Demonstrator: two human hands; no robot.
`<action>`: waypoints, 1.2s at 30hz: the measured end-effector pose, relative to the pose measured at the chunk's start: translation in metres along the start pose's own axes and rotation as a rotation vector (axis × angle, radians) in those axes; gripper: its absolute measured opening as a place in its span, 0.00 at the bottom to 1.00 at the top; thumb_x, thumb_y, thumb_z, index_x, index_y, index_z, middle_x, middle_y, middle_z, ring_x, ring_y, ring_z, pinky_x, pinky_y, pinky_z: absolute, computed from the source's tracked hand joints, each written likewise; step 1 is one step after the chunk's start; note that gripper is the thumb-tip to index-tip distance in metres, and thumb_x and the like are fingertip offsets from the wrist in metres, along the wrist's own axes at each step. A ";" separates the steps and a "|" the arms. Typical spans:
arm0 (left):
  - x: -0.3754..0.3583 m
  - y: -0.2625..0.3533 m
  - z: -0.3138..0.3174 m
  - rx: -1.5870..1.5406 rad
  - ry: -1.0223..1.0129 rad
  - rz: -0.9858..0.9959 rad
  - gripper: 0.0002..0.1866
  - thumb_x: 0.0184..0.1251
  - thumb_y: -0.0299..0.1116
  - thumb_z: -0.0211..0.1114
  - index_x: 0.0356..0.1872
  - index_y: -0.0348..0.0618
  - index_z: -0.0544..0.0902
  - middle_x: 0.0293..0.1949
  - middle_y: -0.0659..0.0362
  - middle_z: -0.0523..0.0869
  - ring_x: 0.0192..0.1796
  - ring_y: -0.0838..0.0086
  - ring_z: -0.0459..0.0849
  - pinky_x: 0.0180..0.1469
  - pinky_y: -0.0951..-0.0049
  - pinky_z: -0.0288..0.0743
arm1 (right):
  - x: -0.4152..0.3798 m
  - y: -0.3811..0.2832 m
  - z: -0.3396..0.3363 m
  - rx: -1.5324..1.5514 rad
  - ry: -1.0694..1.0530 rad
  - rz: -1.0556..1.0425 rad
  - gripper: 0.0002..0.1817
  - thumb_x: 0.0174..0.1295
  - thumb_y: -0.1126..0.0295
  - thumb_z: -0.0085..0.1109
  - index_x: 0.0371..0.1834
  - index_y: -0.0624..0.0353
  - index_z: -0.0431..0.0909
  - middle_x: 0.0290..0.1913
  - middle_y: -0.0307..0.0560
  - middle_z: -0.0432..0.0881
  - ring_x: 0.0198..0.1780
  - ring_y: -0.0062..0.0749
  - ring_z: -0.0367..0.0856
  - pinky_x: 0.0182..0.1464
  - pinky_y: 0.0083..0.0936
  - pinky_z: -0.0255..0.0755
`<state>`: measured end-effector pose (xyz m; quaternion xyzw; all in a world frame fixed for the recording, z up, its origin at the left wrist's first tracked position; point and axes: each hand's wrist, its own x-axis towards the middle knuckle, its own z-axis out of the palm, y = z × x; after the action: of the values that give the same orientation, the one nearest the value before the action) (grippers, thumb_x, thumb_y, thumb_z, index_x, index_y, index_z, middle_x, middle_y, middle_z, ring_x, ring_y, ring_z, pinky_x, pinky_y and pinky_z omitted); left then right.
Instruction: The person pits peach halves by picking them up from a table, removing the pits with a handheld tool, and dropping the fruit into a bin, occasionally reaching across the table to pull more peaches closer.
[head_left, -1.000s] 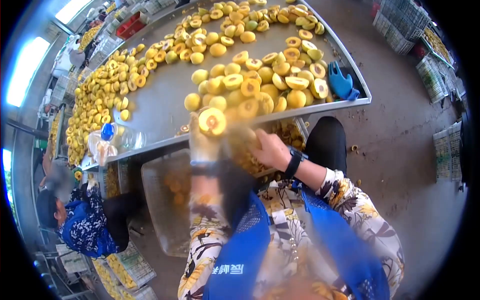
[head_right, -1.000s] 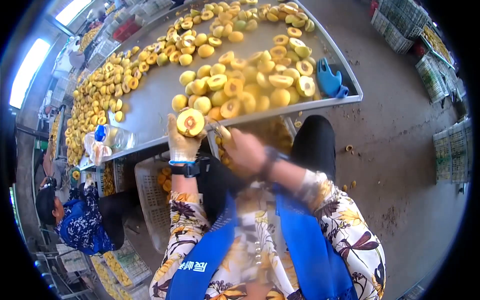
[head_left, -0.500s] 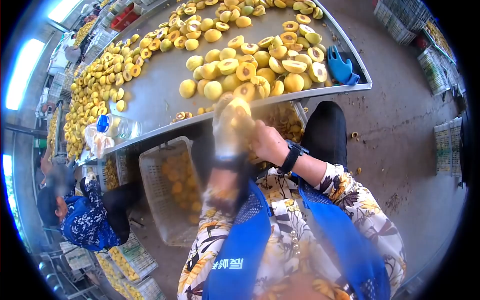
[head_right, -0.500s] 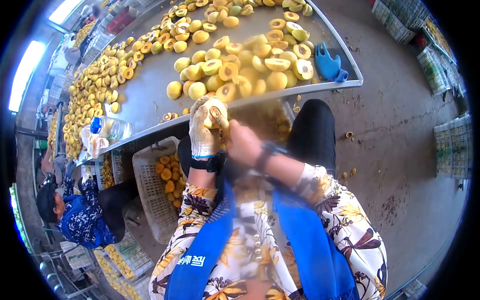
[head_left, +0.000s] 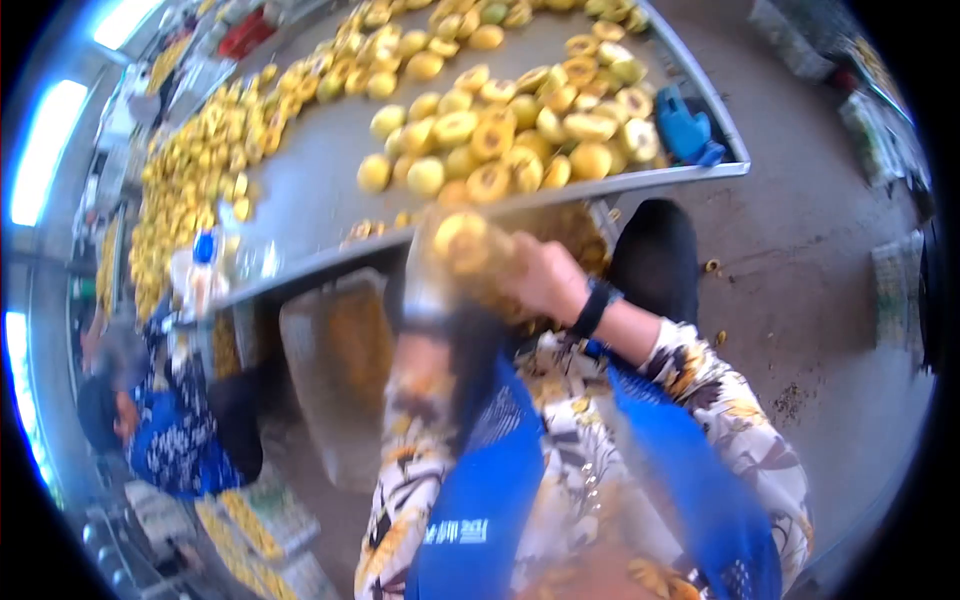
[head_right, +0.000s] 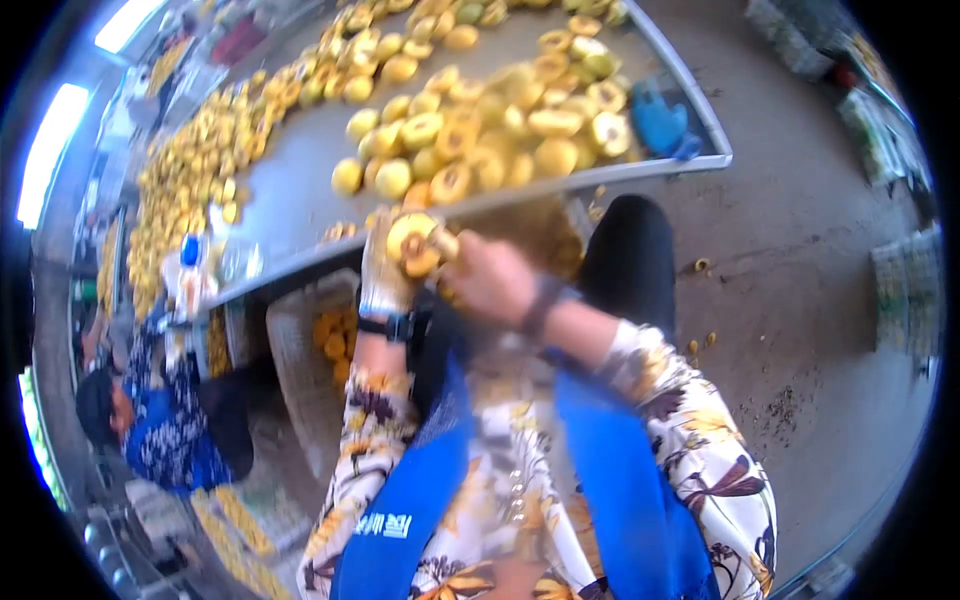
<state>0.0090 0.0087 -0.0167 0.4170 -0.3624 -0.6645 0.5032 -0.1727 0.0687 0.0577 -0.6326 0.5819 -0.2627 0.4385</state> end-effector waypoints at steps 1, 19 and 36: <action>0.006 -0.001 -0.005 -0.011 -0.050 -0.054 0.28 0.68 0.56 0.48 0.46 0.38 0.76 0.39 0.51 0.83 0.37 0.65 0.83 0.40 0.66 0.80 | 0.003 0.007 0.006 -0.016 0.052 -0.200 0.16 0.55 0.61 0.61 0.37 0.63 0.71 0.30 0.64 0.78 0.34 0.58 0.78 0.37 0.42 0.73; -0.040 -0.004 0.057 -0.179 -0.207 -0.139 0.23 0.70 0.54 0.48 0.44 0.43 0.76 0.41 0.57 0.79 0.46 0.69 0.77 0.51 0.67 0.72 | 0.005 0.020 -0.007 -0.237 -0.063 -0.443 0.09 0.55 0.67 0.55 0.30 0.64 0.72 0.24 0.60 0.77 0.30 0.53 0.78 0.33 0.42 0.71; -0.051 0.024 0.097 -0.072 -0.131 0.181 0.38 0.66 0.65 0.43 0.60 0.39 0.69 0.54 0.54 0.75 0.54 0.66 0.76 0.57 0.68 0.71 | 0.010 0.029 -0.022 0.404 0.225 -0.145 0.23 0.57 0.53 0.62 0.48 0.59 0.77 0.37 0.55 0.83 0.35 0.40 0.82 0.39 0.33 0.74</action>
<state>-0.0639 0.0584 0.0519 0.3201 -0.4064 -0.6548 0.5510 -0.2047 0.0551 0.0413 -0.5390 0.5156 -0.4734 0.4685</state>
